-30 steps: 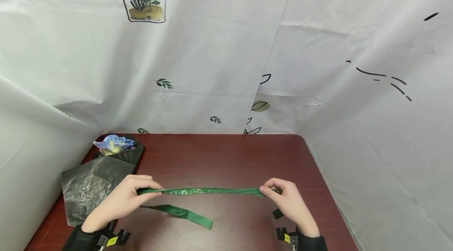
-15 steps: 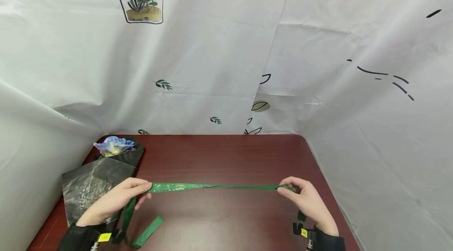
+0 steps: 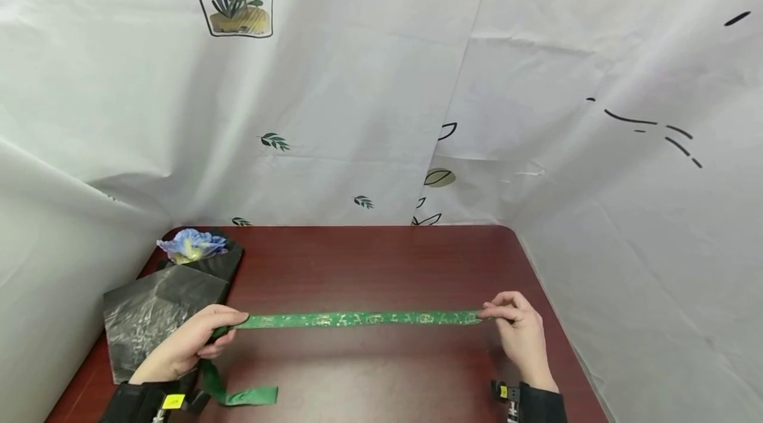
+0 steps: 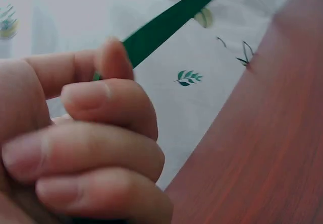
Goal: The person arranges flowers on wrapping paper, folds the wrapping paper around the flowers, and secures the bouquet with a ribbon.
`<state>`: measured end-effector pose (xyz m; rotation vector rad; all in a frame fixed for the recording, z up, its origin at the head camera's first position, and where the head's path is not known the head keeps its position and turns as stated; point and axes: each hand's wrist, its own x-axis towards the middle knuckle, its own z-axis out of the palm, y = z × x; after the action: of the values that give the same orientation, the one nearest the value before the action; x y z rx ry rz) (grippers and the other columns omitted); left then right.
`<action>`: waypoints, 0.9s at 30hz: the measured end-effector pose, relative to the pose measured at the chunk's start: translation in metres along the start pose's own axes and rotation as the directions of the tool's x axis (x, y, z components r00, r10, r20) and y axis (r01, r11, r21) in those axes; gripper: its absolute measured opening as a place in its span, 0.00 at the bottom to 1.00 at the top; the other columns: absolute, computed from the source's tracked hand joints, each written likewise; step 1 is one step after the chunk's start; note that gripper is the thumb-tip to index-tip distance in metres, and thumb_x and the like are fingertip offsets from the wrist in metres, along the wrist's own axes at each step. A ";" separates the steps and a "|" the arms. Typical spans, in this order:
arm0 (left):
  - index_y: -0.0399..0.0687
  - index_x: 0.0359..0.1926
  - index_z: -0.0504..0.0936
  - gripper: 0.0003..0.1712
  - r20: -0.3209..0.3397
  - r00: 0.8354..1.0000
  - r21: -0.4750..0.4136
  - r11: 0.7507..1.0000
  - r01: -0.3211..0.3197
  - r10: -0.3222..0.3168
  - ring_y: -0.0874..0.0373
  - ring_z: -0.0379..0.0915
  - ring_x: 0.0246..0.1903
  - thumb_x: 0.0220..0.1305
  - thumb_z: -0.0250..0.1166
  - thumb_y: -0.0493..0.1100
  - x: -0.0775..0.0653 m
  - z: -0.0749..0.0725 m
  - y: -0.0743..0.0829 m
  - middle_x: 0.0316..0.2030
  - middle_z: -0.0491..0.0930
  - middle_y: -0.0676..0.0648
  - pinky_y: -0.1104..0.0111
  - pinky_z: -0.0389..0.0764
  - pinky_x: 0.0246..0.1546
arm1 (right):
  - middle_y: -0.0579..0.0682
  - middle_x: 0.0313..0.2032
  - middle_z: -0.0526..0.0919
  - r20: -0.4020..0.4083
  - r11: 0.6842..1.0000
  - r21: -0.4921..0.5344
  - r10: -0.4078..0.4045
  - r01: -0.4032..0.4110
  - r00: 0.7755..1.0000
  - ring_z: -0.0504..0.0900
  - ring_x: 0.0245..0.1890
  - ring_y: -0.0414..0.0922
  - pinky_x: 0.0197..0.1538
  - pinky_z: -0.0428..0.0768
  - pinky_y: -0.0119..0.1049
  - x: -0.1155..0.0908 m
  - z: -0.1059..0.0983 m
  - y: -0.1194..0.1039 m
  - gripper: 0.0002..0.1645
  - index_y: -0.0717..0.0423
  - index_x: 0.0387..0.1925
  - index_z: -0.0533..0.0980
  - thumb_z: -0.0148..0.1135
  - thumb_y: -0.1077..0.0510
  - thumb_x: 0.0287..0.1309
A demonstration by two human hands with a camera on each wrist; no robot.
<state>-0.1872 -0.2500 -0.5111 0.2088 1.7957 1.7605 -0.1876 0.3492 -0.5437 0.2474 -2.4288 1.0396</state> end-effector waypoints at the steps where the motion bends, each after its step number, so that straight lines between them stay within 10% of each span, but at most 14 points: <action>1: 0.49 0.26 0.77 0.22 -0.019 1.000 0.036 0.999 0.011 -0.011 0.61 0.46 0.14 0.82 0.60 0.51 0.001 0.000 -0.002 0.17 0.64 0.55 0.60 0.51 0.17 | 0.47 0.42 0.83 0.038 0.999 -0.035 -0.007 0.008 0.999 0.84 0.45 0.31 0.45 0.76 0.18 -0.003 0.003 0.004 0.27 0.42 0.29 0.92 0.70 0.80 0.58; 4: 0.46 0.23 0.82 0.25 -0.091 0.994 0.201 0.976 0.082 -0.065 0.64 0.49 0.12 0.80 0.62 0.52 0.006 0.004 -0.014 0.14 0.65 0.56 0.65 0.54 0.15 | 0.44 0.44 0.85 0.198 0.990 -0.143 0.050 -0.021 0.979 0.85 0.46 0.41 0.47 0.79 0.25 -0.012 0.011 0.015 0.31 0.35 0.32 0.92 0.70 0.80 0.57; 11: 0.40 0.23 0.87 0.26 -0.169 0.974 0.380 0.902 0.204 -0.150 0.65 0.54 0.10 0.80 0.60 0.46 0.012 0.011 -0.039 0.11 0.66 0.57 0.71 0.59 0.15 | 0.46 0.50 0.84 0.451 0.957 -0.221 0.271 -0.188 0.851 0.84 0.54 0.54 0.54 0.85 0.50 -0.022 0.018 0.023 0.28 0.37 0.36 0.92 0.65 0.76 0.64; 22: 0.42 0.22 0.87 0.22 -0.130 0.978 0.454 0.867 0.204 -0.162 0.65 0.60 0.11 0.75 0.64 0.44 0.006 0.010 -0.042 0.12 0.68 0.56 0.71 0.62 0.16 | 0.47 0.50 0.84 0.519 0.947 -0.200 0.321 -0.253 0.792 0.84 0.55 0.57 0.60 0.81 0.59 -0.020 0.010 0.014 0.32 0.38 0.26 0.90 0.56 0.79 0.60; 27: 0.52 0.17 0.81 0.22 -0.171 0.979 0.557 0.809 0.185 -0.106 0.65 0.62 0.11 0.72 0.69 0.45 0.008 0.011 -0.045 0.11 0.66 0.58 0.71 0.63 0.18 | 0.47 0.52 0.83 0.546 0.949 -0.206 0.314 -0.239 0.776 0.82 0.57 0.57 0.59 0.81 0.56 -0.019 0.008 0.012 0.34 0.36 0.27 0.90 0.54 0.79 0.56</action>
<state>-0.1743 -0.2413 -0.5558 0.1879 2.3381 1.1038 -0.1780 0.3516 -0.5654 0.1783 -3.1515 1.0340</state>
